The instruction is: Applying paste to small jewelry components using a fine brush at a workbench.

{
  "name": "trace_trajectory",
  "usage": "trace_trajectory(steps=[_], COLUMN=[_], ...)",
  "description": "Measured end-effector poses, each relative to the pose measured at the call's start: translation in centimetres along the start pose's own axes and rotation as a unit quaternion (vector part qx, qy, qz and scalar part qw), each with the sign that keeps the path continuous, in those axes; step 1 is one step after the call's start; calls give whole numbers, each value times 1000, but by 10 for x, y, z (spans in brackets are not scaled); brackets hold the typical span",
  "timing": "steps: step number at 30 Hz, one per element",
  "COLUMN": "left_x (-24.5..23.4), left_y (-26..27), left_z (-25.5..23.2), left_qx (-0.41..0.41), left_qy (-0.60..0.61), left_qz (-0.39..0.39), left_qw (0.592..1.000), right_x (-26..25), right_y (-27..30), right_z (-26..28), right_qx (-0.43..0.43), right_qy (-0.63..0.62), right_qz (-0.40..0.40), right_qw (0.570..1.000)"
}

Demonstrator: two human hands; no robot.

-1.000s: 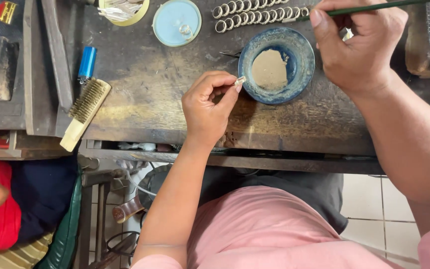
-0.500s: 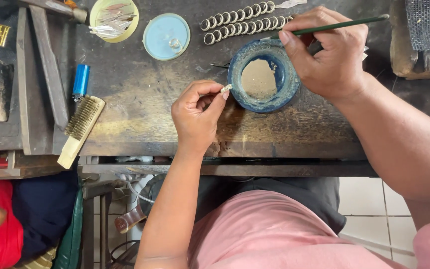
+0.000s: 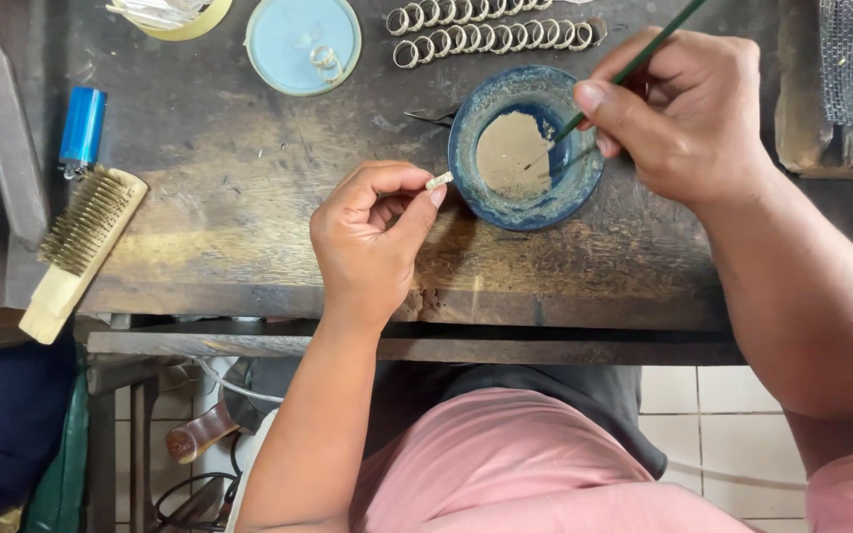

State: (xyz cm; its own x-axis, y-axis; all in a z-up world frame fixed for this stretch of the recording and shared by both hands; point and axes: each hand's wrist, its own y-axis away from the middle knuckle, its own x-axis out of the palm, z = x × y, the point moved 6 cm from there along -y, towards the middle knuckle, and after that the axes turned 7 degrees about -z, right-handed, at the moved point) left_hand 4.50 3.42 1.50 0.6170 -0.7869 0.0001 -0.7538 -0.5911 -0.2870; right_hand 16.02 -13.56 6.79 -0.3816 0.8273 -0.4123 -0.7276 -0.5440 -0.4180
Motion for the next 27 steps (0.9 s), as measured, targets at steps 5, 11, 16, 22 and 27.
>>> trace_trajectory(steps=[5,11,16,22,27], left_x=[1,2,5,8,5], left_y=[0,1,-1,-1,2], left_z=[-1,2,4,5,7], left_qx=[1,-15,-25,-13,-28], left_qy=[-1,4,-2,-39,-17], left_qz=[9,-5,-17,-3,-21], left_qw=[1000,1000,1000,999,999], right_x=[-2,-3,-12,-19,-15], right_y=[1,0,0,2,10], right_z=[-18,-25,-20,-13,5], right_qx=[55,29,-4,-105,-205], right_qy=[76,141,114,152,185], right_qz=[46,68,43,-40,-73], right_qw=[995,987,992,982,958])
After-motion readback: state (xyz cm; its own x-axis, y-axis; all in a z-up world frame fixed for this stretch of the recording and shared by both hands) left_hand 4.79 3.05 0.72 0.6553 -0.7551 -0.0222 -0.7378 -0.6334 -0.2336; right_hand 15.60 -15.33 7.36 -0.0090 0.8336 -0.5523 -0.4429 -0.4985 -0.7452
